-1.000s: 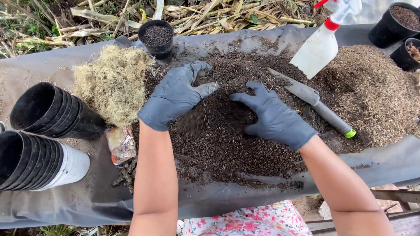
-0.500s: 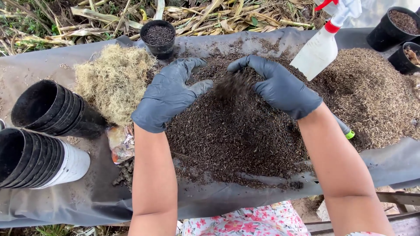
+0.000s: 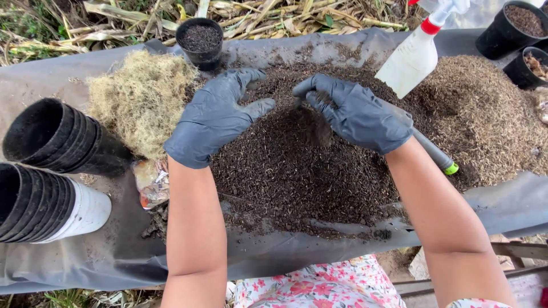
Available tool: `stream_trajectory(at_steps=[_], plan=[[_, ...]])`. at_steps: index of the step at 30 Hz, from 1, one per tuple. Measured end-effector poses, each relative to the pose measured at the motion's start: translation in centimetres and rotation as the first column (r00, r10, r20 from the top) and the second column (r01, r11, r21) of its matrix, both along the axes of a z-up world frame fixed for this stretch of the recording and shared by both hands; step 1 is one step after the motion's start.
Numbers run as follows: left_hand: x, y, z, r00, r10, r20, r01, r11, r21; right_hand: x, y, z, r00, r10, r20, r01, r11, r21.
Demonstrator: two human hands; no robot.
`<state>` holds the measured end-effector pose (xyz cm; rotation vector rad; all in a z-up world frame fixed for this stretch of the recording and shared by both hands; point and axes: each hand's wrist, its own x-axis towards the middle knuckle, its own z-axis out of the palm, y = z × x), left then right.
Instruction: Mixing different types of soil and substrate on a potting table using a hand trowel and gloved hands.
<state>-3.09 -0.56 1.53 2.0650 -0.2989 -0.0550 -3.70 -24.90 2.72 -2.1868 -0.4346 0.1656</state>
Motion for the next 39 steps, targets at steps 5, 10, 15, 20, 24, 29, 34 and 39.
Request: stream_trajectory(at_steps=[5,10,15,20,24,29,34,39], plan=[[-0.1,0.1,0.1,1.000,-0.002,-0.003,0.002,1.000,0.017,-0.8,-1.5,0.4,0.990,0.142,-0.020,-0.143,0.964,-0.225],[-1.2,0.7,1.7,0.999,0.019,-0.037,-0.019,1.000,0.009,-3.2,-5.0,-6.8,0.847,0.320,0.425,-0.168,0.919,-0.357],[-1.6,0.9,2.2,1.000,0.013,0.016,-0.013,0.999,0.040,-3.0,-5.5,-13.7,0.748,0.419,0.515,-0.070,0.821,-0.567],[-1.9,1.0,2.5,0.999,0.025,0.046,-0.029,0.996,0.088,3.2,-4.3,-14.8,0.593,0.625,0.508,-0.506,0.780,-0.368],[-2.7,1.1,3.7,0.995,0.041,0.087,-0.054,0.986,0.156,2.4,-2.6,-6.7,0.720,0.580,0.380,-0.597,0.798,-0.086],[-2.3,2.0,4.1,0.994,0.094,-0.047,-0.089,0.992,0.090,5.4,-0.5,-1.4,0.787,0.321,-0.526,0.150,0.728,0.669],[-1.4,2.5,3.8,0.981,0.189,-0.052,-0.178,0.969,0.169,12.0,1.9,-5.9,0.947,0.317,0.051,-0.233,0.789,-0.569],[-1.3,2.6,4.4,0.984,0.166,-0.068,-0.135,0.936,0.326,11.0,4.2,-4.7,0.943,0.165,-0.288,-0.301,0.792,-0.531]])
